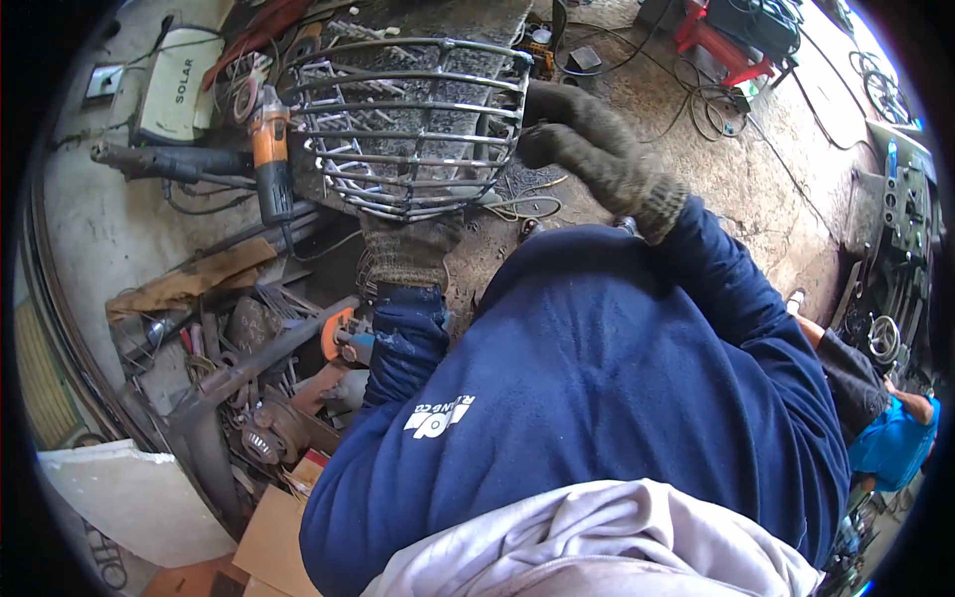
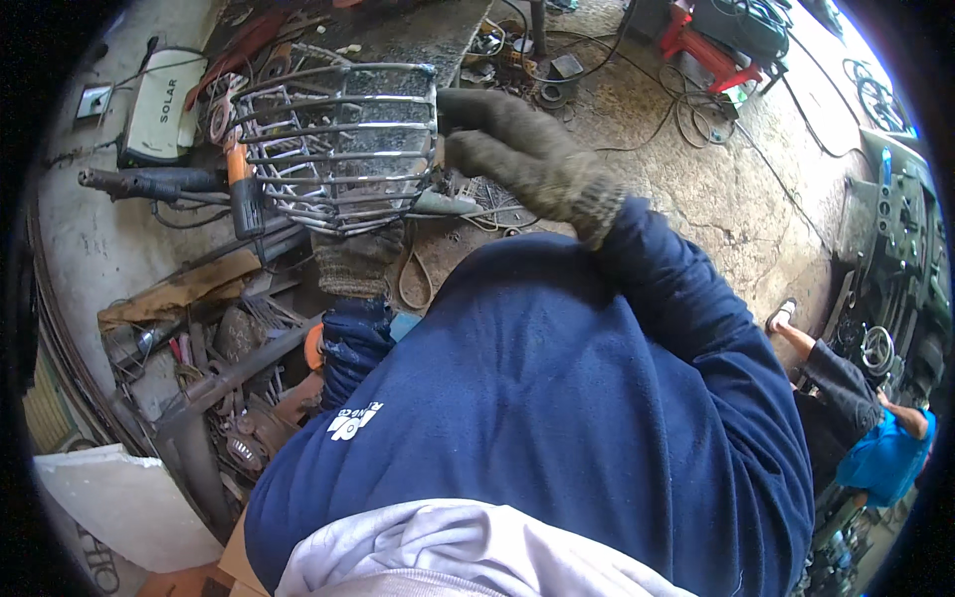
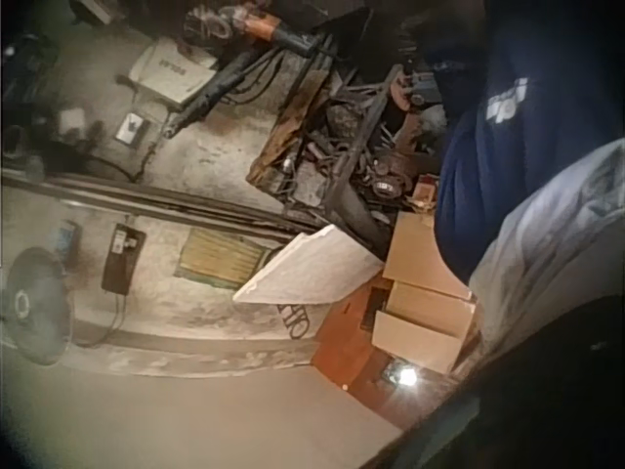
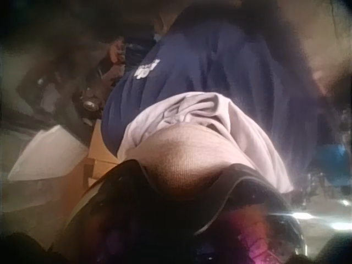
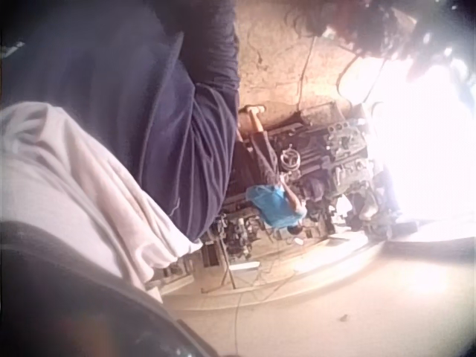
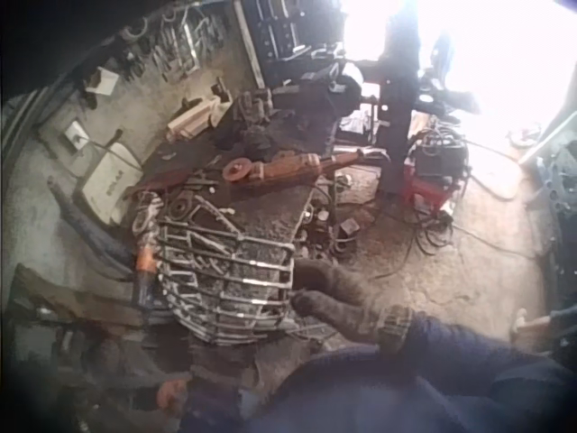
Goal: The person welds components of a curved metal cage-like frame using a welding tool, positioning the frame by hand and applying the tool to various joints.
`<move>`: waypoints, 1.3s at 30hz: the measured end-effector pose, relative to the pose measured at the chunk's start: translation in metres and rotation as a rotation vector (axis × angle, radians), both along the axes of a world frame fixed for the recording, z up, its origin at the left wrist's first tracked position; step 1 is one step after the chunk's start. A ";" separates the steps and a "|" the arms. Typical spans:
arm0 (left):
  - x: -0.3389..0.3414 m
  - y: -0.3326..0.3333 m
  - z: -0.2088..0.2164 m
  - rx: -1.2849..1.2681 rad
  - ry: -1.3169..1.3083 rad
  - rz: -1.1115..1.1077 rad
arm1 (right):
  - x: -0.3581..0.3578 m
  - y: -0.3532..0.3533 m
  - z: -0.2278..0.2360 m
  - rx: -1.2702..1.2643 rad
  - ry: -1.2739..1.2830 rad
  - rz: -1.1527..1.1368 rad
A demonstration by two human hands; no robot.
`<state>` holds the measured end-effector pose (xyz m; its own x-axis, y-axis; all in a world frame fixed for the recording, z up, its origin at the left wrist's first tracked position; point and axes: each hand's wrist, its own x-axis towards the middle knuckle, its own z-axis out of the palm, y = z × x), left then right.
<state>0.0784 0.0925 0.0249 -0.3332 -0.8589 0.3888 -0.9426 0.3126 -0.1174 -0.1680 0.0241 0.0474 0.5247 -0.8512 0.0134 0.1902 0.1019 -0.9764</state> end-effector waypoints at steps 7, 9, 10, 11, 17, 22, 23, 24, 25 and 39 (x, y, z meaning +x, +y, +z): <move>-0.003 0.019 -0.013 0.022 0.125 -0.034 | 0.024 0.017 0.002 0.099 -0.203 0.120; -0.006 0.027 -0.010 0.052 0.032 -0.012 | 0.025 0.021 -0.002 0.092 -0.169 0.123; -0.006 0.030 -0.011 0.109 0.046 -0.012 | 0.025 0.022 -0.004 0.090 -0.130 0.113; -0.005 0.033 -0.010 0.166 0.060 -0.011 | 0.025 0.024 -0.007 0.088 -0.092 0.104; -0.005 0.040 -0.030 0.133 0.089 0.023 | 0.024 0.026 -0.005 -0.019 -0.010 0.089; -0.003 0.044 -0.037 0.083 0.065 -0.019 | 0.027 0.030 -0.001 -0.058 -0.058 0.085; -0.004 0.044 -0.038 0.071 0.060 -0.036 | 0.025 0.029 -0.005 -0.106 -0.037 0.083; -0.004 0.046 -0.039 0.061 0.055 -0.052 | 0.024 0.029 -0.004 -0.101 -0.035 0.110; -0.004 0.047 -0.042 0.122 0.174 -0.048 | 0.023 0.028 -0.001 -0.097 -0.032 0.138; -0.065 0.060 -0.065 0.182 0.173 0.138 | 0.005 0.013 0.032 -0.505 0.071 0.235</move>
<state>0.0137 0.1520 -0.0398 -0.1504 -0.9525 0.2649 -0.9789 0.1810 0.0952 -0.1629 0.0373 0.0792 0.7138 -0.6085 0.3468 0.1512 -0.3495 -0.9247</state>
